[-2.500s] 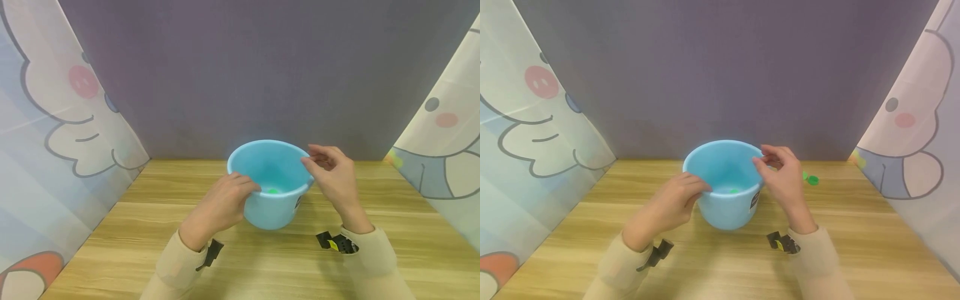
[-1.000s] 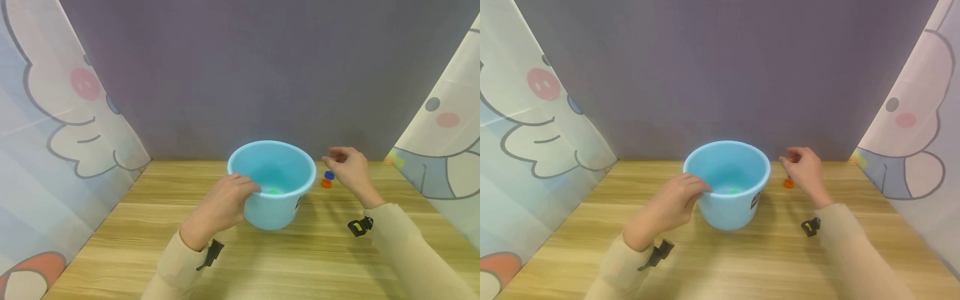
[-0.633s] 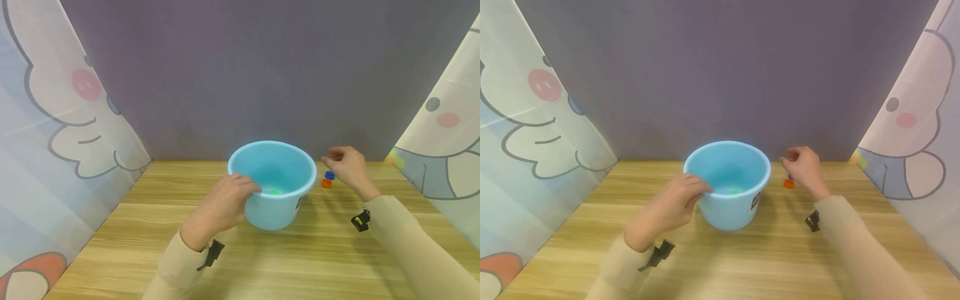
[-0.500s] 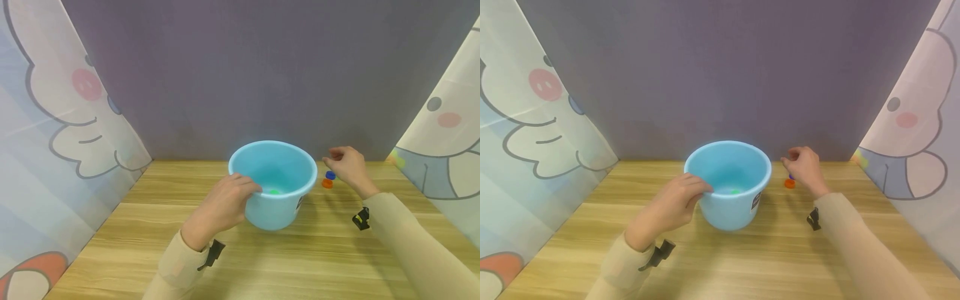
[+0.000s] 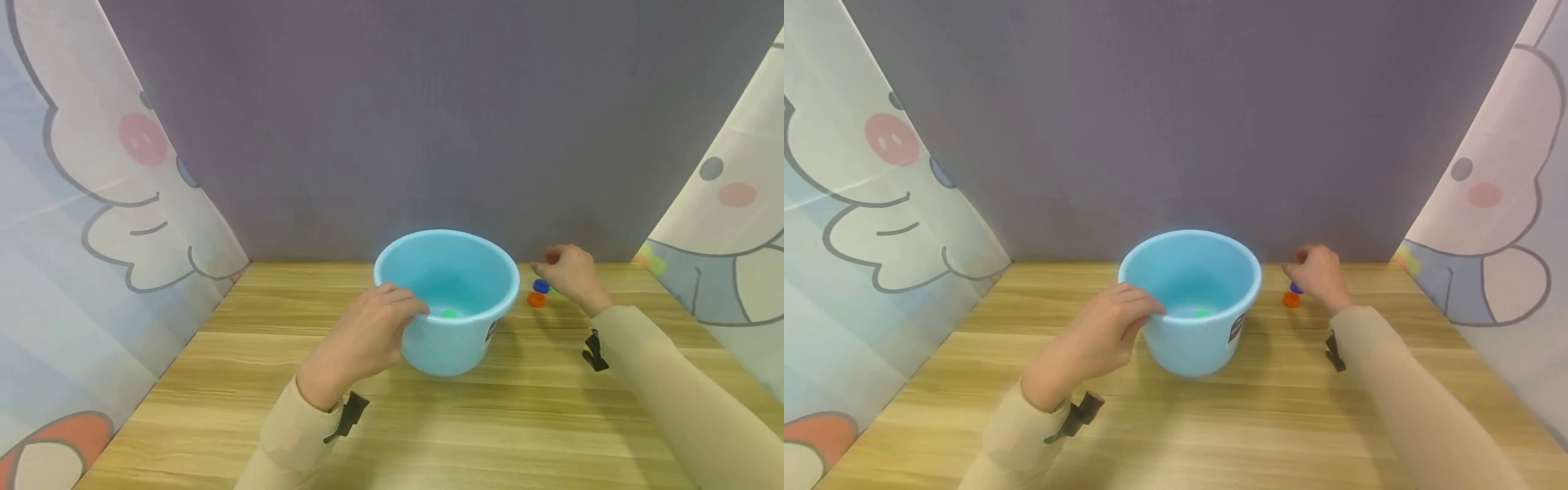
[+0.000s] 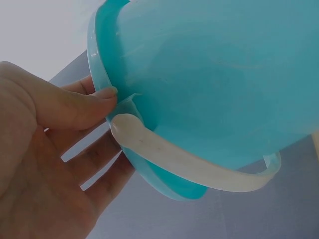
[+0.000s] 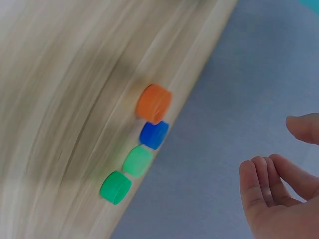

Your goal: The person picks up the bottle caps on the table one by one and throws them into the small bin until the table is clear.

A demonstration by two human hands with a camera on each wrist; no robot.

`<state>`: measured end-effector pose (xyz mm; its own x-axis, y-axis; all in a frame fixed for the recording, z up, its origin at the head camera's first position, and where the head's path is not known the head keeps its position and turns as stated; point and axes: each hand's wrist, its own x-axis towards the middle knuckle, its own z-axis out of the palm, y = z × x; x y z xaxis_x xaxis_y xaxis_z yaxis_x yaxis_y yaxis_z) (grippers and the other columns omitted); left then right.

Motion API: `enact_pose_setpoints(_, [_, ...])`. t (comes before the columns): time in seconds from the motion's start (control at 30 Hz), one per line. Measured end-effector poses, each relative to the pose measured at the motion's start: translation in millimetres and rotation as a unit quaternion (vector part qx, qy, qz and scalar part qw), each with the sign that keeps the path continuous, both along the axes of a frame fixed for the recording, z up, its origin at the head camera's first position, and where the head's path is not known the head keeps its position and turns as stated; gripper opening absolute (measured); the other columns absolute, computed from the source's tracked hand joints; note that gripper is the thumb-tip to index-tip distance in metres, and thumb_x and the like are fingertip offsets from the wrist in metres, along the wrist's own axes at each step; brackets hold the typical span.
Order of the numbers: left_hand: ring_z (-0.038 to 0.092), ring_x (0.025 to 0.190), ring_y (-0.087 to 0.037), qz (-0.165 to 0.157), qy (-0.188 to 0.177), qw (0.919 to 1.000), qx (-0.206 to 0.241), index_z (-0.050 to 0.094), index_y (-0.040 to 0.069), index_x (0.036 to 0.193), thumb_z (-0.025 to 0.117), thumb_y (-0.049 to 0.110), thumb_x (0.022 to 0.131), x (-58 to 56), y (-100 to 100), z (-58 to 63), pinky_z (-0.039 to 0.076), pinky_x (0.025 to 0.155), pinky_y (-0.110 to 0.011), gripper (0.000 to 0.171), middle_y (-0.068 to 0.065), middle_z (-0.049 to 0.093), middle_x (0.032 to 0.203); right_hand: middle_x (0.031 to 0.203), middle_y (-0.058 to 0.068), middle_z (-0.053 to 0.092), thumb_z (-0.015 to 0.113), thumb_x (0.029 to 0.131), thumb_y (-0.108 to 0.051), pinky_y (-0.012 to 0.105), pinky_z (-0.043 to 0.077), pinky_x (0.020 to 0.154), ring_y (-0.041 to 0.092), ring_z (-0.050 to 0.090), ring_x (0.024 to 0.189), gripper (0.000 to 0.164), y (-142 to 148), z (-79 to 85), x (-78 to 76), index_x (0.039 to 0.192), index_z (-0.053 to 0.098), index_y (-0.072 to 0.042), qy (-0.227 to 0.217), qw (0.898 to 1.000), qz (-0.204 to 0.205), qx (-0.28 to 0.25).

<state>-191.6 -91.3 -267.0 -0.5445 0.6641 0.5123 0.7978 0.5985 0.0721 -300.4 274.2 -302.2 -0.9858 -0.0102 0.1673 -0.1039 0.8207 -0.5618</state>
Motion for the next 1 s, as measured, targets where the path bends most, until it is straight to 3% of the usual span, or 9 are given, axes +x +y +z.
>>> enact_pose_setpoints(0.67, [0.063,0.095,-0.021,0.006,0.000,1.0000,-0.002,0.075,0.011,0.103,0.084,-0.006,0.068,-0.9,1,-1.4,0.054,0.086,-0.036,0.040,0.001,0.073,0.099,0.130,0.042,0.051,0.059,0.098,-0.025,0.066,0.046,0.098,0.058,0.050,0.119,0.060,5,-22.9,-25.7,0.131,0.049,0.024,-0.052,0.998,0.009,0.042])
enact_pose_setpoints(1.0, [0.063,0.095,-0.021,0.007,0.002,1.0000,-0.006,0.075,0.011,0.104,0.081,-0.008,0.068,-1.4,2,-1.4,0.054,0.086,-0.036,0.041,0.001,0.073,0.100,0.125,0.044,0.054,0.063,0.095,-0.026,0.067,0.049,0.092,0.060,0.053,0.113,0.058,16,-36.1,-27.6,0.122,0.053,0.024,-0.080,0.995,0.020,0.062])
